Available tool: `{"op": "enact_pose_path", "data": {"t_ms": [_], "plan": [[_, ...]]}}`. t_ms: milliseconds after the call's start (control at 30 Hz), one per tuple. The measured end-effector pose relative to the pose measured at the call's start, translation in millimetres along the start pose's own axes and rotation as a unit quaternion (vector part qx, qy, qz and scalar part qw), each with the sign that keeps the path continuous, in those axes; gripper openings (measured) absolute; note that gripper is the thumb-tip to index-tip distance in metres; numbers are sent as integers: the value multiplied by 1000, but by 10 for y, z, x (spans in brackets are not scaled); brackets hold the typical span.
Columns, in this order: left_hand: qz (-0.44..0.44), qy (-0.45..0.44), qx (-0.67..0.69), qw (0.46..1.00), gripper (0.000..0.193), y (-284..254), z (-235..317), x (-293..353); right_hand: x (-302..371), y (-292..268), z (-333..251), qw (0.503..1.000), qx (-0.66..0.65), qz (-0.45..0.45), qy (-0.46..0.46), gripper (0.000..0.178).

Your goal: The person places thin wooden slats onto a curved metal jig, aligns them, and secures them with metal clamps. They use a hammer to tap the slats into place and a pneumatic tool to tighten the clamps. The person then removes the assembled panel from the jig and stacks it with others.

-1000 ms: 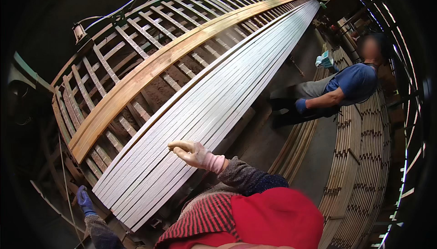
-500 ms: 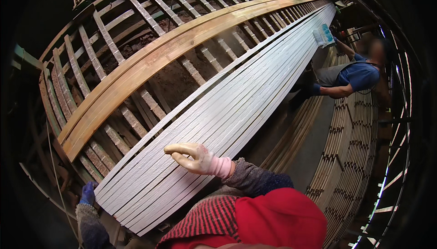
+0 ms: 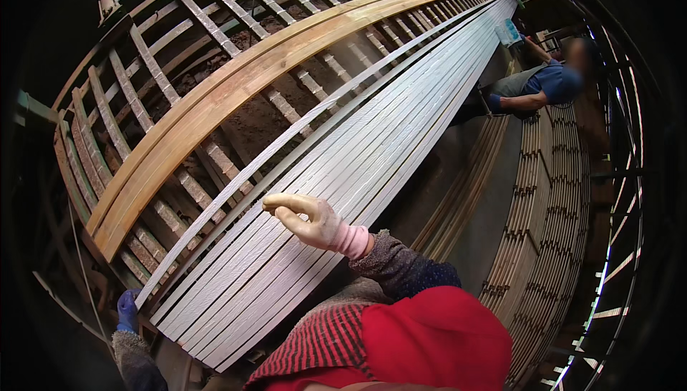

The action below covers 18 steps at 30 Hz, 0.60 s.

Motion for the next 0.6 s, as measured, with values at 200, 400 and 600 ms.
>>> {"op": "enact_pose_path", "data": {"t_ms": [200, 400, 600], "plan": [[53, -182, 116, 975, 39, -65, 564, 228, -483, -775, 344, 954, -169, 201, 144, 42], [57, -334, 62, 939, 48, -242, 916, 712, -1123, -1564, 883, 818, -302, 396, 286, 57], [57, -349, 65, 933, 52, -290, 1119, 936, -2059, -2042, 1211, 728, -533, 394, 177, 40]]}}
Point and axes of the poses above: each hand's wrist, its own x-axis away from the middle knuckle, its own y-axis out of the palm, z = x × y, the point moved 10 cm from there along -x, towards the middle knuckle, and after that the axes turned 10 degrees about z, right-handed, at the moved point
